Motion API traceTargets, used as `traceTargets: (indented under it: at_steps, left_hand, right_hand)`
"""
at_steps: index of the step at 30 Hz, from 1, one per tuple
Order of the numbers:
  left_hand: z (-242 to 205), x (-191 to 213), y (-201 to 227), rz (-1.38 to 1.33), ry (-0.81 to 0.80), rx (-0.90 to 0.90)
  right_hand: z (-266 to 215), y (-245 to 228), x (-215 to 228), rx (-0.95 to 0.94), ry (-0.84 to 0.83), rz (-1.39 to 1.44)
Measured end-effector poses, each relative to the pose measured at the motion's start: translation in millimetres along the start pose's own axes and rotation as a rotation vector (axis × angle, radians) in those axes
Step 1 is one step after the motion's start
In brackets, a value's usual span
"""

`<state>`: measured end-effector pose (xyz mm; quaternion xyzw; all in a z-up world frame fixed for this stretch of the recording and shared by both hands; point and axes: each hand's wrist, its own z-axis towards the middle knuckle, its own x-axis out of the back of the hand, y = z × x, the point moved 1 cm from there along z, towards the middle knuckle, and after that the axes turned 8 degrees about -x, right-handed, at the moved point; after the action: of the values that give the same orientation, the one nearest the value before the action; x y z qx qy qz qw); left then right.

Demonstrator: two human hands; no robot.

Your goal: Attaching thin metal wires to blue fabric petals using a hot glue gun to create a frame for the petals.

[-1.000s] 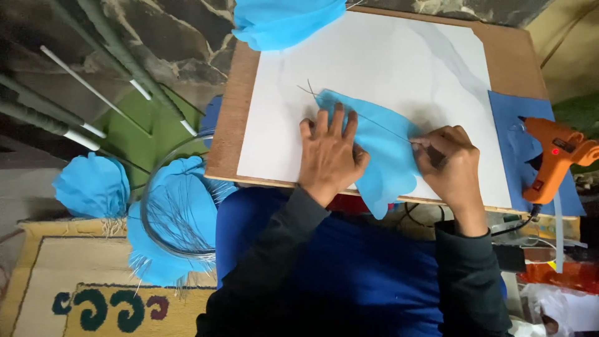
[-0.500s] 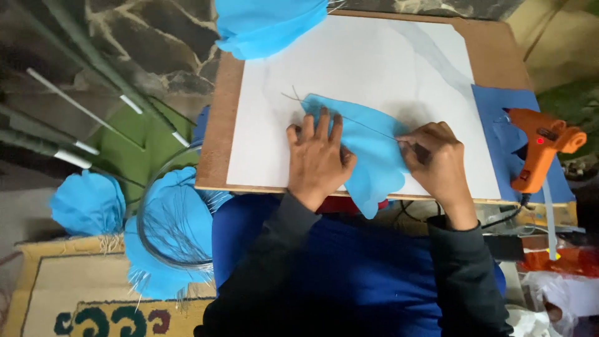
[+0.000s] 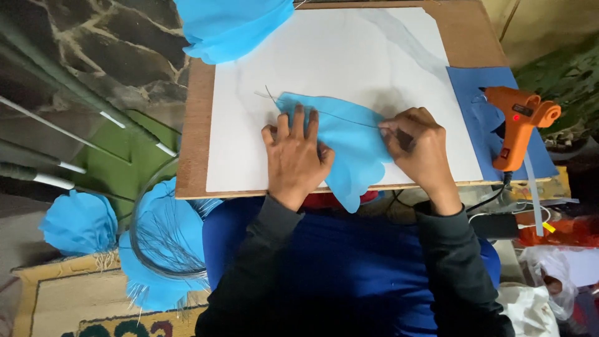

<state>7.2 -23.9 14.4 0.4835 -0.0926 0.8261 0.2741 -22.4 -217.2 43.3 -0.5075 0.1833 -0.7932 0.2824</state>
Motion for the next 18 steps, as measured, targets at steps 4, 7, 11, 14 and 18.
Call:
traceTargets:
  at_steps: [4,7,11,14,18]
  left_hand:
    - [1.0,3.1,1.1,0.005,-0.014,-0.002]
    - [1.0,2.9,1.4,0.021,0.0,-0.013]
    - [0.7,-3.3,-0.8,0.048,0.02,-0.027]
    - [0.8,3.0,1.5,0.045,0.03,-0.027]
    - [0.7,2.9,1.4,0.04,0.025,-0.021]
  right_hand:
    - [-1.9,2.4,2.3,-0.04,0.067,0.081]
    - [-2.3,5.6,5.1,-0.05,0.128,0.154]
    - [-2.7,7.1,6.4,-0.023,0.163,0.19]
    - [-1.8,0.7,5.5,0.024,0.094,0.151]
    - [-1.8,-0.2,3.8,0.049,0.051,0.12]
